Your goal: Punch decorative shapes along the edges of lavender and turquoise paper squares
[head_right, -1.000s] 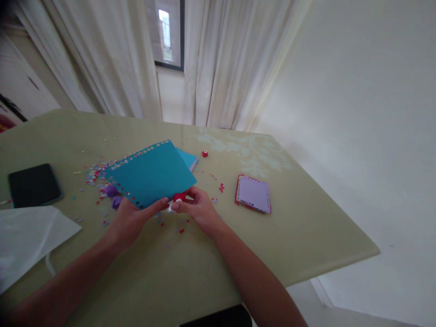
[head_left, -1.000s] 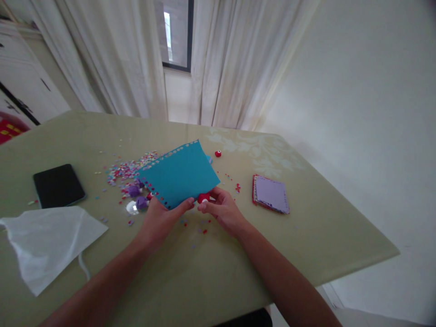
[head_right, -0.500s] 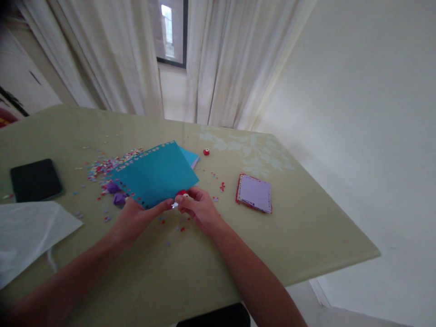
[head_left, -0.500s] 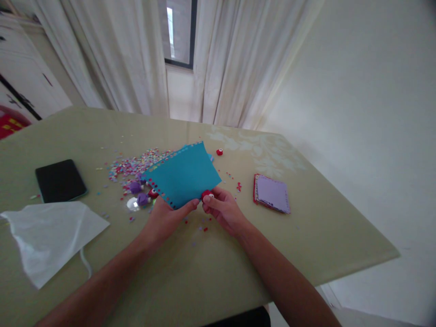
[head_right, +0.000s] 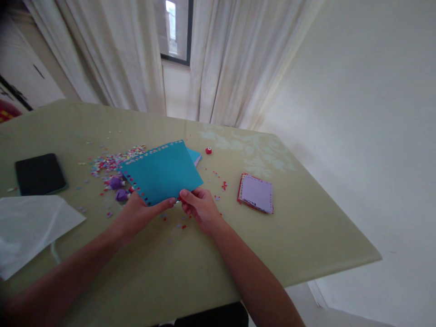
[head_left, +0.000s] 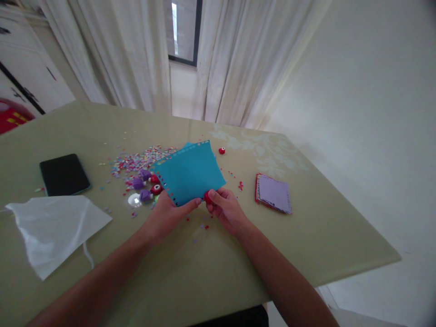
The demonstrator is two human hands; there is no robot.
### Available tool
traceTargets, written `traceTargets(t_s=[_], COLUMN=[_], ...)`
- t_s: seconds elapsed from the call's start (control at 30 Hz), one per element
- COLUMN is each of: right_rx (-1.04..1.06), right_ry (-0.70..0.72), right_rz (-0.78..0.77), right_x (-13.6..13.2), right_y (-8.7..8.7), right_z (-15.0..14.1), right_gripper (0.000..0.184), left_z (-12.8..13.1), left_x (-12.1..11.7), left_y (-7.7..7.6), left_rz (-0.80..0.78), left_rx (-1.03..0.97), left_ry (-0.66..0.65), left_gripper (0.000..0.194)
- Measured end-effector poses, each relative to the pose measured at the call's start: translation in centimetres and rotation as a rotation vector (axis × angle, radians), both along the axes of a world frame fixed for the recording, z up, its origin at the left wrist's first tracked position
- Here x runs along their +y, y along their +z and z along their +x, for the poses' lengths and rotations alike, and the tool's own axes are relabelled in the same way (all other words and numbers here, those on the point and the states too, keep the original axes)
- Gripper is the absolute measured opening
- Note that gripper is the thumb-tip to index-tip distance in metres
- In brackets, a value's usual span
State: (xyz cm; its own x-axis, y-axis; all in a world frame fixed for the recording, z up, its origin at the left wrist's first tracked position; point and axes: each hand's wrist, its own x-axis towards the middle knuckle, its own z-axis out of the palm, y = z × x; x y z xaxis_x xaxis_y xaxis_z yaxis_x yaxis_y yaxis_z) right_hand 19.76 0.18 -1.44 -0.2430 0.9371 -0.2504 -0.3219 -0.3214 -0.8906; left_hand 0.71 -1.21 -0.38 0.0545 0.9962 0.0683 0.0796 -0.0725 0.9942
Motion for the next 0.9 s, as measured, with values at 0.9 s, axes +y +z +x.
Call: traceTargets(t_s=[0.9], right_rx=[-0.021], right_ry=[-0.028], right_rz=[0.123], right_x=[0.0], right_y=[0.2], right_z=[-0.1], right_gripper=[0.052], left_z=[-0.2], left_x=[-0.2], left_y=[0.7], left_rz=[0.02], left_rx=[0.042], left_ry=[0.03], left_gripper=[0.037])
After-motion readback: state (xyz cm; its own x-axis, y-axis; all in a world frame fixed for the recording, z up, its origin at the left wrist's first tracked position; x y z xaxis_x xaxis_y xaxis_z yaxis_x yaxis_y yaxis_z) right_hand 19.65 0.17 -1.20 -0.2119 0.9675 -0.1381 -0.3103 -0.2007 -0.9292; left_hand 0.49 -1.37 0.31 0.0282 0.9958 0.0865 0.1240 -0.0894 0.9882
